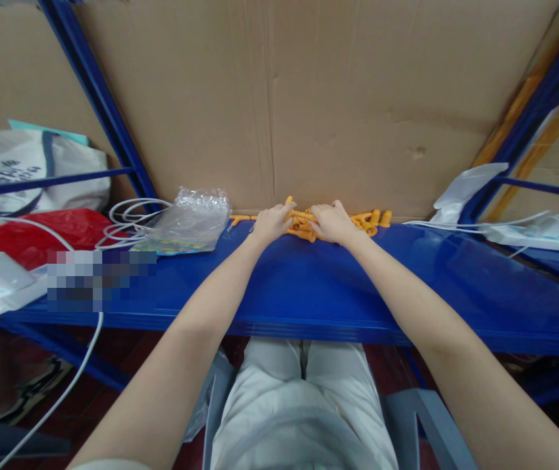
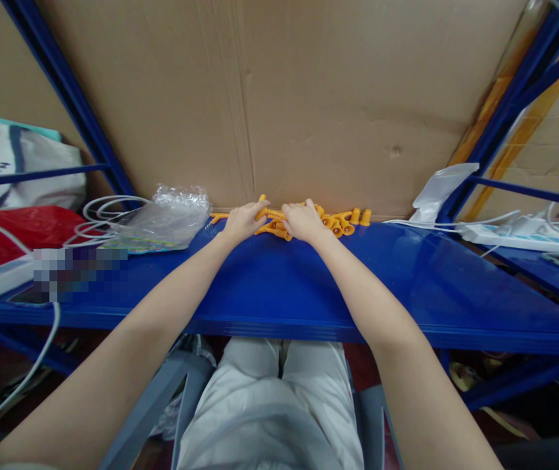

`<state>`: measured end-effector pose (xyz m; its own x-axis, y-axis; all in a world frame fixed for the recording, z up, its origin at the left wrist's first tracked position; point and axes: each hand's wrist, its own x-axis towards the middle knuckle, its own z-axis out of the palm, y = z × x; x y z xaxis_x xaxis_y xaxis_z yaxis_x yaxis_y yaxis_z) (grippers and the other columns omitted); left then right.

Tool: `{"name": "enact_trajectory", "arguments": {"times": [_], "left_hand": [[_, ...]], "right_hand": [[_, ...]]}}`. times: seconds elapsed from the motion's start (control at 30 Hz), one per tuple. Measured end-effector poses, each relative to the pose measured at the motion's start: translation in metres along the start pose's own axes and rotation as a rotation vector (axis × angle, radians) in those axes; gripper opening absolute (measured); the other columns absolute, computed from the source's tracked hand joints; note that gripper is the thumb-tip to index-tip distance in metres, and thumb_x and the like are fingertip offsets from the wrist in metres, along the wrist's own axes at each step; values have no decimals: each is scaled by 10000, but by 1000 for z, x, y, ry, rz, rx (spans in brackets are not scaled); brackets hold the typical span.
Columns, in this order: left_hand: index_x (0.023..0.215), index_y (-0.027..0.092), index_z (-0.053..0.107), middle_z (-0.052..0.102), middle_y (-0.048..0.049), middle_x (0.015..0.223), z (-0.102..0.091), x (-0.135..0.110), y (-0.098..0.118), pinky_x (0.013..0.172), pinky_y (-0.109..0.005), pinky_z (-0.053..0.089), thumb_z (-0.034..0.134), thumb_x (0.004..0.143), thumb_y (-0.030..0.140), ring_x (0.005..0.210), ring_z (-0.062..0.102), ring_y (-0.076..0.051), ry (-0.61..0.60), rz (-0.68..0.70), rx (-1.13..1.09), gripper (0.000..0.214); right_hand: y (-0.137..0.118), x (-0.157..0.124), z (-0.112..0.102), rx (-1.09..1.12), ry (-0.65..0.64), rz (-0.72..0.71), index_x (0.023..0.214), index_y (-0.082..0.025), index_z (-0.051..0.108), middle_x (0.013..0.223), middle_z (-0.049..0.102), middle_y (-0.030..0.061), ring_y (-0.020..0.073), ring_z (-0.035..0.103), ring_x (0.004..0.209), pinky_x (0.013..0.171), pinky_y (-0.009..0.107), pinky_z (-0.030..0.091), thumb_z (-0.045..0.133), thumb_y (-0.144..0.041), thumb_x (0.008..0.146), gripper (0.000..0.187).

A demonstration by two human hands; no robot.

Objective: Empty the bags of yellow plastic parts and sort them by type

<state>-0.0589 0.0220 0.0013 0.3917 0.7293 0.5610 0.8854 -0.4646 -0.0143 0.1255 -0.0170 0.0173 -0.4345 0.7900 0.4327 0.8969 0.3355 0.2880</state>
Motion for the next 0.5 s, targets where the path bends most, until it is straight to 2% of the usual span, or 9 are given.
{"name": "enact_trajectory", "arguments": {"times": [0.2,0.37,0.5], "left_hand": [[1379,223,582,731,-118,1216,1,0,0,911,-349,536,516,928,274,1095,704,-254,40,-32,0,458],[1348,212,606,760,-132,1111,0,0,2,888,-369,539,533,913,315,1049,721,-286,23,-66,16,454],[1343,199,615,764,-140,1079,0,0,3,880,-377,540,529,912,327,1030,726,-297,21,-67,18,457]], "right_hand": [[7,0,4,-47,165,-46,1166,-115,616,1063,689,187,310,578,1039,983,458,269,423,-203,967,291],[8,-1,6,-54,241,-51,1163,-155,644,1070,677,150,289,536,1053,1092,519,195,385,-150,961,328],[8,0,10,-52,283,-37,1162,-161,635,1071,687,142,288,536,1048,1088,523,204,376,-136,956,333]]}}
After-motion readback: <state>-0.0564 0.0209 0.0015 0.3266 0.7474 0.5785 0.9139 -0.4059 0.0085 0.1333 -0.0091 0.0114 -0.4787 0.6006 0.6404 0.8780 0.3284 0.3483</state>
